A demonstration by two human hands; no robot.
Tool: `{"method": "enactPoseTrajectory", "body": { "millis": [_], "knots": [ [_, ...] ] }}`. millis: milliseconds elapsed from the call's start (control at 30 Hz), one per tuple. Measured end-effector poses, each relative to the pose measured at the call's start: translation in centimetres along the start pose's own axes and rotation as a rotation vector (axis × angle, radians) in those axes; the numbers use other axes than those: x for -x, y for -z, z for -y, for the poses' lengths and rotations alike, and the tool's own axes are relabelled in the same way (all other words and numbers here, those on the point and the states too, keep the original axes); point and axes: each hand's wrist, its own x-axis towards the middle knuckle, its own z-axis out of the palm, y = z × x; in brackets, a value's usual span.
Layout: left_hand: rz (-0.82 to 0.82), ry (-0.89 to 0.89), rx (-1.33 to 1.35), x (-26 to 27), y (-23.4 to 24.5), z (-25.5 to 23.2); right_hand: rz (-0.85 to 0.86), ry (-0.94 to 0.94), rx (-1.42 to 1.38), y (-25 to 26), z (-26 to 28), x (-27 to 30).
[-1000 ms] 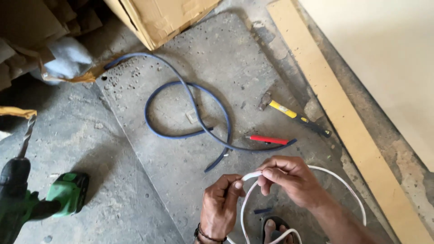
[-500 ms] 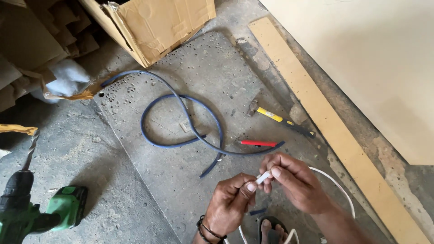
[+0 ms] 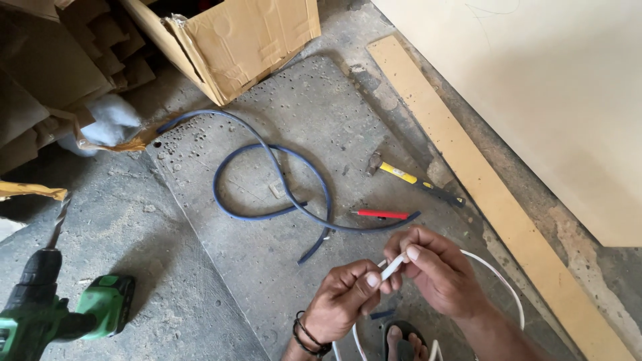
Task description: Stripping insulation from electrical cables using a utility knife on a workshop floor
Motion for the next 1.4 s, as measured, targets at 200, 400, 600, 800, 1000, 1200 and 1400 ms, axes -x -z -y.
{"method": "enactPoseTrajectory", "body": {
  "millis": [200, 400, 600, 800, 1000, 1200, 1400],
  "knots": [
    [-0.175, -0.106, -0.572, 0.2, -2.4, -4.2, -0.056, 0.135, 0.401, 1.4, 0.2, 0.5],
    [-0.332, -0.174, -0.721, 0.4, -3.9, -4.6, -0.077, 0.122, 0.365, 2.3, 0.6, 0.8],
    [-0.415, -0.159, -0.769, 0.4, -3.9, -4.3, -0.070, 0.128, 0.426, 1.4, 0.8, 1.1],
    [-0.459, -0.228, -0.709, 0.4, -3.9, -3.5, -0.194, 0.161, 0.406, 0.5, 0.2, 1.5],
    [-0.436, -0.362, -0.643, 0.1, -4.6, -3.5, -0.308, 0.156, 0.309, -0.5, 0.2, 1.6],
    [-0.375, -0.383, -0.378, -0.7, -4.0, -1.4, -0.219, 0.150, 0.036, -1.1, 0.2, 1.0],
    [-0.237, -0.347, -0.157, -1.0, -2.8, -0.6, -0.126, 0.055, -0.281, 0.1, -0.9, 1.0]
  ]
}}
